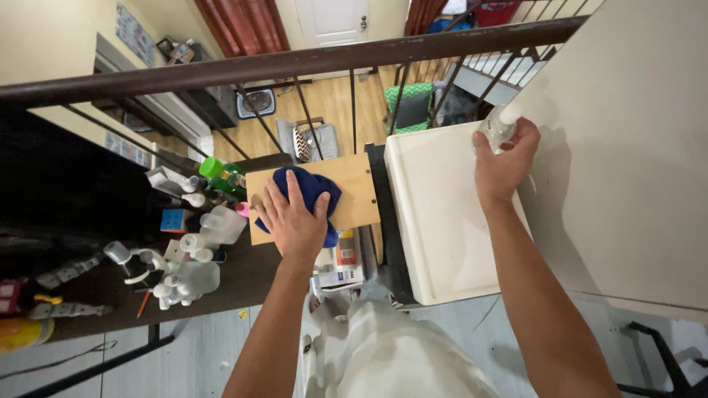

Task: The person wipes a dark shelf and a wooden board with a blue cloth. They then pick up and move various small items, including coins, a pencil, a microscope, and several bottles, placing them onto the board and a white tray.

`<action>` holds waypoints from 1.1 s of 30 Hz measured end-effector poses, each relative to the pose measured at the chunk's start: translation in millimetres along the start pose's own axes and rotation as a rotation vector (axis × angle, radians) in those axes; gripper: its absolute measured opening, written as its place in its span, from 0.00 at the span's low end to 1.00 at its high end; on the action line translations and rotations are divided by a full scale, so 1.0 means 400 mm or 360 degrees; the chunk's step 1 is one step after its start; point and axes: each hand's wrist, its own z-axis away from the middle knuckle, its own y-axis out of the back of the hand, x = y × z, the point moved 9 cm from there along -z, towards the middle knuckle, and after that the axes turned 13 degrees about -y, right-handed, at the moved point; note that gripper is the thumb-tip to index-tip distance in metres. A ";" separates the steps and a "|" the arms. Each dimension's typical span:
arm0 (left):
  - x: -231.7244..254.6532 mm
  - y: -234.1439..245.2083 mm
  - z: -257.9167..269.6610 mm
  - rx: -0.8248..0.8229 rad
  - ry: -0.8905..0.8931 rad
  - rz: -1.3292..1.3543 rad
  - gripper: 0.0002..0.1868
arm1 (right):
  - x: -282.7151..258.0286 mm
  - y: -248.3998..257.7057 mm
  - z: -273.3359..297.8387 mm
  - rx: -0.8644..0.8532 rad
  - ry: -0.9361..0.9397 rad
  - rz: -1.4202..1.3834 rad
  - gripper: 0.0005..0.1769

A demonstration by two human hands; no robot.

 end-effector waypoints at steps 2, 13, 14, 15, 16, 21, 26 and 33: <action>0.000 0.007 0.002 -0.0009 0.0004 -0.0003 0.49 | 0.019 -0.005 0.001 -0.0006 0.0026 -0.0005 0.42; 0.022 0.033 0.020 0.0212 0.0200 0.0013 0.37 | -0.090 -0.019 0.239 -0.0178 0.0314 0.0078 0.45; 0.028 0.040 0.021 0.0266 0.0142 0.0110 0.35 | -0.113 -0.085 0.299 -0.0435 0.0172 0.0094 0.41; 0.026 0.040 0.028 0.0307 0.0118 0.0292 0.32 | -0.166 -0.163 0.383 -0.0788 0.0253 0.0078 0.41; 0.016 0.040 0.034 0.0351 0.0092 0.0473 0.29 | -0.220 -0.228 0.472 -0.1139 0.0339 0.0057 0.41; -0.210 0.132 0.093 0.0769 0.0323 0.0811 0.21 | -0.440 -0.390 0.675 -0.1466 0.1112 0.0614 0.57; -0.499 0.181 0.135 0.0403 0.0502 -0.0007 0.29 | -0.490 -0.463 0.731 -0.1315 0.1162 0.0575 0.46; -0.627 0.073 0.100 0.0017 0.0090 -0.0267 0.39 | -0.443 -0.510 0.754 -0.1022 0.1105 0.0550 0.30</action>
